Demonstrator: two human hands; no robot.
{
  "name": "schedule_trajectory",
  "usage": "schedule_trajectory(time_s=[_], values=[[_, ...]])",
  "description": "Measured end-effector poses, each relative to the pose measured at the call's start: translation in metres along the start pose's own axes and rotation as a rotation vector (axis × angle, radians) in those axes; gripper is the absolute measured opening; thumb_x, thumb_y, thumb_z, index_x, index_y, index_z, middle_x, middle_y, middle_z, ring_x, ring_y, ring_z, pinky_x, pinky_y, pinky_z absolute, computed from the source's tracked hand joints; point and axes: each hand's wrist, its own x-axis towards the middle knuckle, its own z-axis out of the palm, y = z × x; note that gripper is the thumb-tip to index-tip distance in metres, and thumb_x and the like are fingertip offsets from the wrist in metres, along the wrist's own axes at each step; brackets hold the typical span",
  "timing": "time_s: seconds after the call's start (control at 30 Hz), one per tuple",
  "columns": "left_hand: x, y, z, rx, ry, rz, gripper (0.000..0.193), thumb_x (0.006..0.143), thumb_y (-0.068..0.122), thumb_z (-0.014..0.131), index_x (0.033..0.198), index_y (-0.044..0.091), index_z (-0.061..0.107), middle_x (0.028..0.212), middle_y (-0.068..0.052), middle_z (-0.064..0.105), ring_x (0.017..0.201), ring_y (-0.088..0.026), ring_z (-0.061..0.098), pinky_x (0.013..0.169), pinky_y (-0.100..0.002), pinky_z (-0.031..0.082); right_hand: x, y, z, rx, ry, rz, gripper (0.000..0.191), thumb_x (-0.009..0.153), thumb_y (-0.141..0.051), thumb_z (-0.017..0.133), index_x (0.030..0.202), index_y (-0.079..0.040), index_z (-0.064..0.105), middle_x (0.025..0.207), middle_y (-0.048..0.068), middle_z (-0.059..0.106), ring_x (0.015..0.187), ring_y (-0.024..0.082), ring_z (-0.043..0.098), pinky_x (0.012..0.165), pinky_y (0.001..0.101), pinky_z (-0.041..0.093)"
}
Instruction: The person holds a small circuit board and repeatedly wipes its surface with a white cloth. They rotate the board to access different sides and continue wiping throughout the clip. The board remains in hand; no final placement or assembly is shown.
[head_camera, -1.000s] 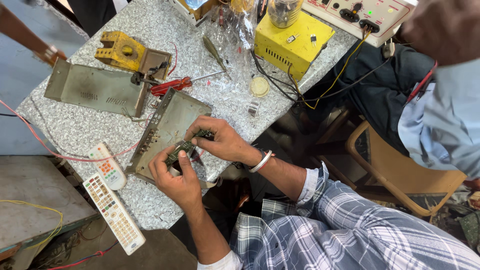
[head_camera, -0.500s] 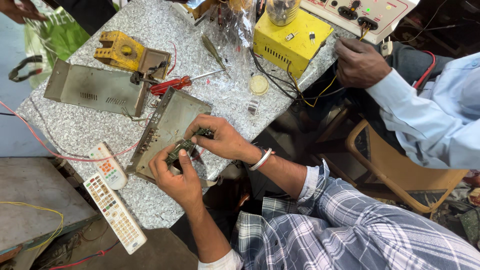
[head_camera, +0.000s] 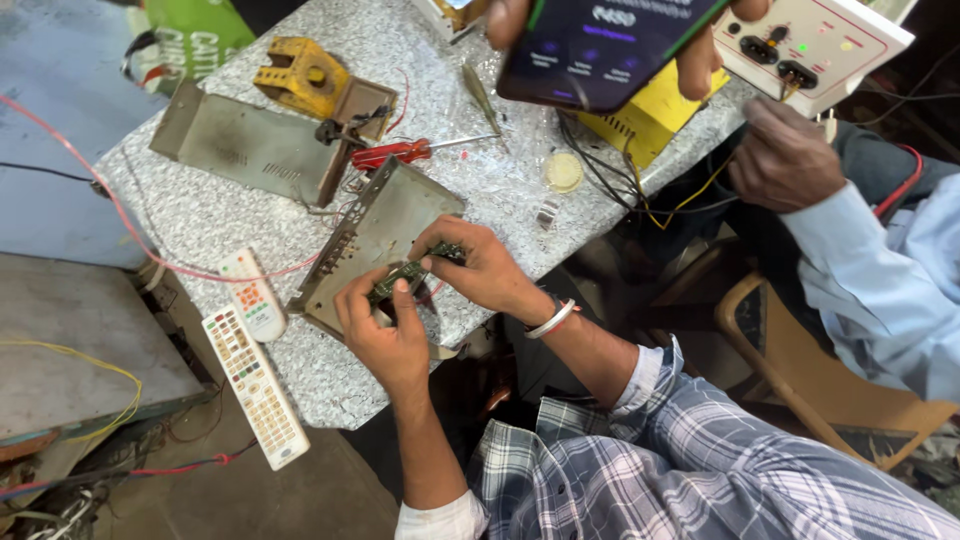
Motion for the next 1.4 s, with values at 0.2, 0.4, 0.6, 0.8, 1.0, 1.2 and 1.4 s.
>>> schedule_trajectory(time_s=[0.2,0.4,0.6,0.8,1.0,1.2,1.4], values=[[0.003,0.002,-0.004,0.002,-0.001,-0.033,0.022,0.096,0.013,0.074,0.115,0.003,0.066,0.112,-0.014,0.061,0.105,-0.031,0.065,0.090,-0.041,0.052,0.000,0.001,0.005,-0.006,-0.005,0.015,0.014,0.091,0.002,0.070,0.104,-0.004,0.072,0.101,0.003,0.068,0.095,0.013,0.066,0.084,0.0284,0.054],[0.005,0.002,-0.010,-0.004,0.007,-0.021,0.021,0.096,0.011,0.073,0.114,0.003,0.066,0.112,-0.014,0.062,0.106,-0.032,0.064,0.092,-0.042,0.051,0.001,0.002,0.010,0.021,-0.013,0.020,0.016,0.090,0.004,0.069,0.104,-0.003,0.072,0.102,0.004,0.067,0.096,0.013,0.065,0.085,0.0278,0.054],[0.006,-0.001,-0.013,-0.021,0.004,-0.021,0.018,0.098,0.010,0.070,0.114,0.002,0.066,0.113,-0.013,0.062,0.107,-0.030,0.065,0.092,-0.042,0.052,0.001,0.001,0.013,0.001,-0.008,0.046,0.015,0.089,0.003,0.070,0.103,-0.002,0.072,0.102,0.004,0.068,0.094,0.013,0.066,0.082,0.0278,0.054],[0.006,-0.004,-0.013,-0.025,0.005,-0.024,0.015,0.101,0.010,0.067,0.114,0.002,0.066,0.112,-0.013,0.062,0.105,-0.030,0.066,0.090,-0.041,0.052,0.001,0.004,0.015,0.023,-0.006,0.036,0.015,0.090,0.002,0.070,0.104,-0.002,0.072,0.105,0.005,0.067,0.098,0.014,0.066,0.086,0.0281,0.055],[0.006,-0.006,-0.015,-0.036,0.021,-0.012,0.016,0.103,0.013,0.065,0.113,0.001,0.066,0.113,-0.014,0.064,0.108,-0.031,0.065,0.092,-0.042,0.052,0.000,0.011,0.019,0.034,-0.012,0.021,0.019,0.091,0.002,0.070,0.110,-0.001,0.072,0.109,0.006,0.068,0.103,0.015,0.066,0.091,0.0300,0.055],[0.006,-0.005,-0.025,-0.044,0.028,-0.033,0.019,0.106,0.018,0.061,0.113,0.002,0.066,0.112,-0.015,0.064,0.108,-0.033,0.065,0.092,-0.043,0.052,-0.001,0.016,0.026,0.341,0.054,0.015,0.057,0.097,-0.016,0.075,0.144,0.001,0.048,0.144,0.012,0.056,0.128,0.021,0.058,0.107,0.0346,0.052],[0.007,0.004,-0.047,-0.064,0.041,-0.045,0.018,0.102,0.015,0.061,0.112,0.003,0.068,0.112,-0.016,0.064,0.106,-0.035,0.065,0.092,-0.042,0.052,0.002,-0.003,0.026,0.498,0.253,-0.204,0.073,0.101,-0.038,0.067,0.157,-0.001,0.038,0.156,0.013,0.051,0.139,0.026,0.053,0.113,0.0377,0.044]])
